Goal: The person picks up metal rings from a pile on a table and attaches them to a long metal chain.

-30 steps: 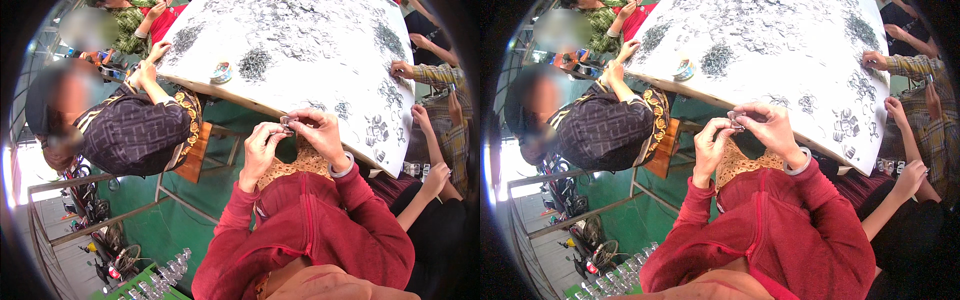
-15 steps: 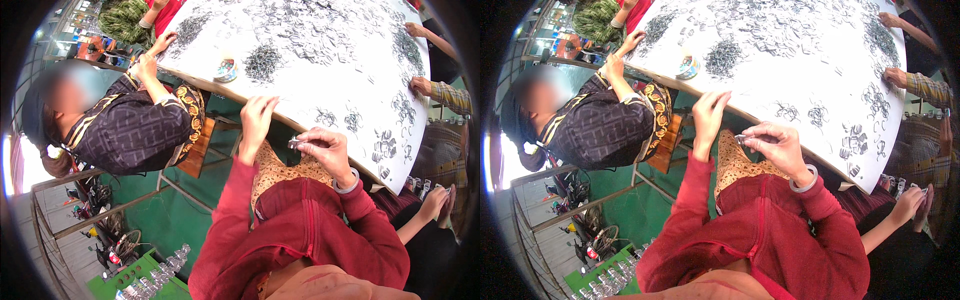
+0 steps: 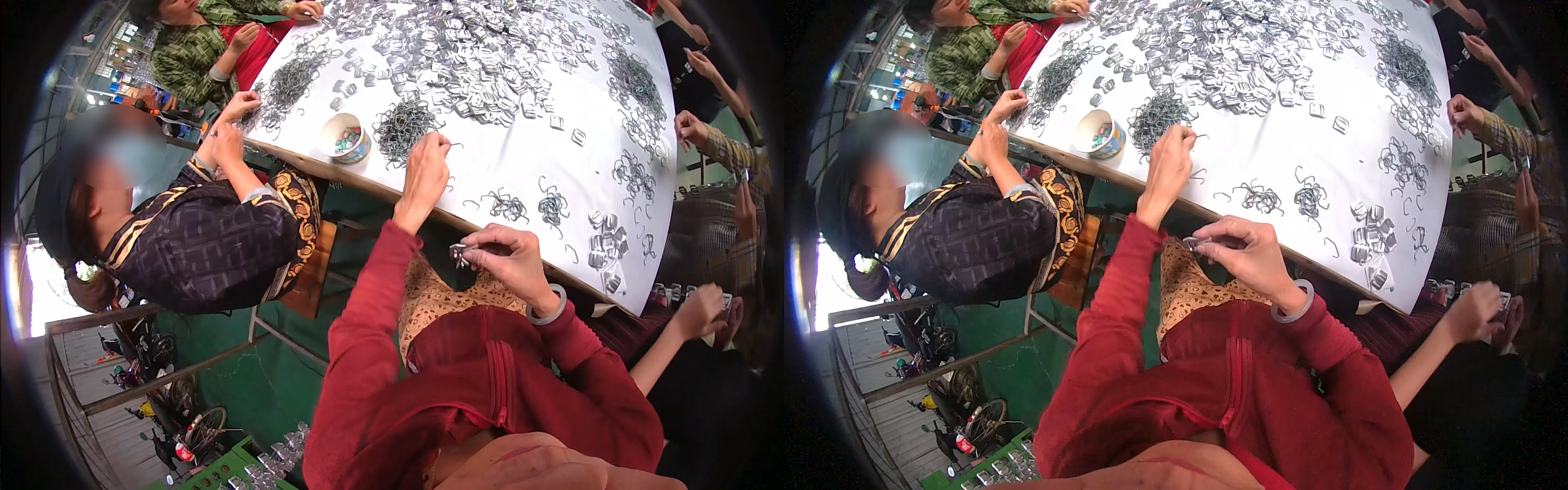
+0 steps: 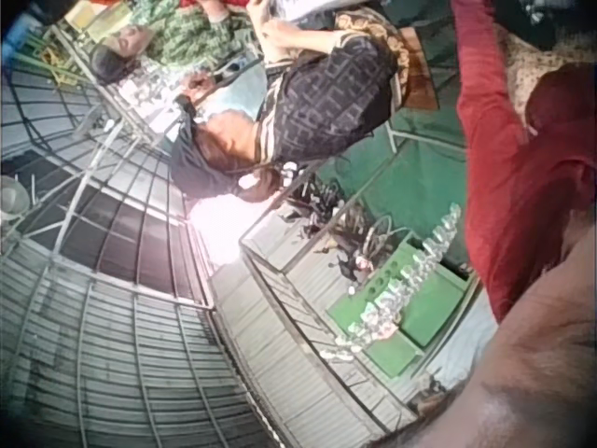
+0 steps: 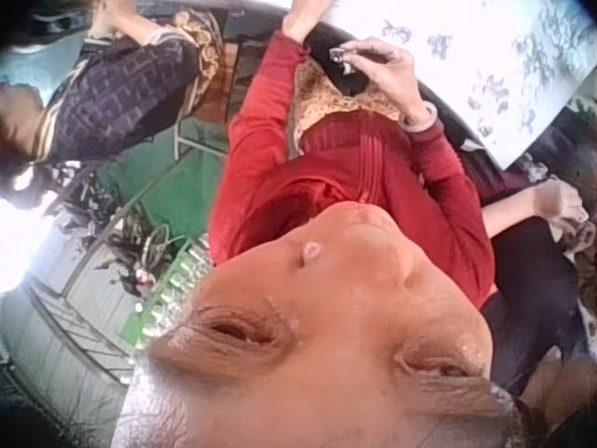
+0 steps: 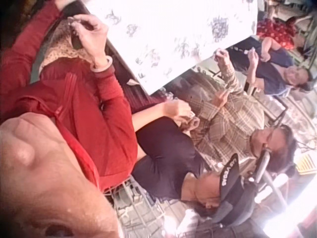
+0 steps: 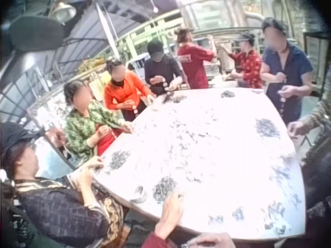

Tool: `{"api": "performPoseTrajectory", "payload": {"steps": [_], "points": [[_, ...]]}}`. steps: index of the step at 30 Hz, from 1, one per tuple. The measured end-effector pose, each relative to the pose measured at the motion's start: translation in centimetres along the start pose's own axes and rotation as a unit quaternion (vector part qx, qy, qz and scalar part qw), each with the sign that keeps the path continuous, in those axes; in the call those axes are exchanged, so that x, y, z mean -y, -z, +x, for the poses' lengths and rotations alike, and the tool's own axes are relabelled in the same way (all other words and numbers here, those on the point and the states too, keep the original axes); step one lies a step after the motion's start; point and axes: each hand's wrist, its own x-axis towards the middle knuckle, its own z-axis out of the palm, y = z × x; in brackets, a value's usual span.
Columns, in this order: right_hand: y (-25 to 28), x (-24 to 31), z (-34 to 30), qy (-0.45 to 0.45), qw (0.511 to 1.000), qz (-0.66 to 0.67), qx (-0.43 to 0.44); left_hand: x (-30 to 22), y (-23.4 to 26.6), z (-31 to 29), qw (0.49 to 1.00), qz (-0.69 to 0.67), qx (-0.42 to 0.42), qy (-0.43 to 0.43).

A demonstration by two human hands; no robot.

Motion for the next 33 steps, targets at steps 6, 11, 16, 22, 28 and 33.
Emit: {"api": "performPoseTrajectory", "payload": {"steps": [6,11,16,22,28,33], "points": [[-0.5,-0.1,-0.3,-0.019,0.999,-0.011,-0.037,-7.2,8.5,-6.9,0.971,-0.215,-0.018,0.103],[-1.3,0.7,-0.7,0.024,0.997,-0.033,-0.069,-10.0,10.8,-11.0,0.959,-0.278,-0.011,0.056],[-1.7,0.5,-1.1,0.076,0.993,-0.059,-0.073,-10.1,9.8,-11.6,0.968,-0.243,-0.047,0.035],[-1.4,0.9,0.1,0.18,0.971,-0.157,-0.009,-8.1,8.1,-12.5,0.905,-0.412,0.002,0.107],[7.2,2.3,9.2,0.037,0.946,-0.302,-0.107,-8.1,8.8,-12.7,0.922,-0.37,0.064,0.087],[14.1,-5.6,18.9,0.161,0.737,-0.641,-0.139,-8.4,7.9,-13.5,0.892,-0.435,0.055,0.109]]}}
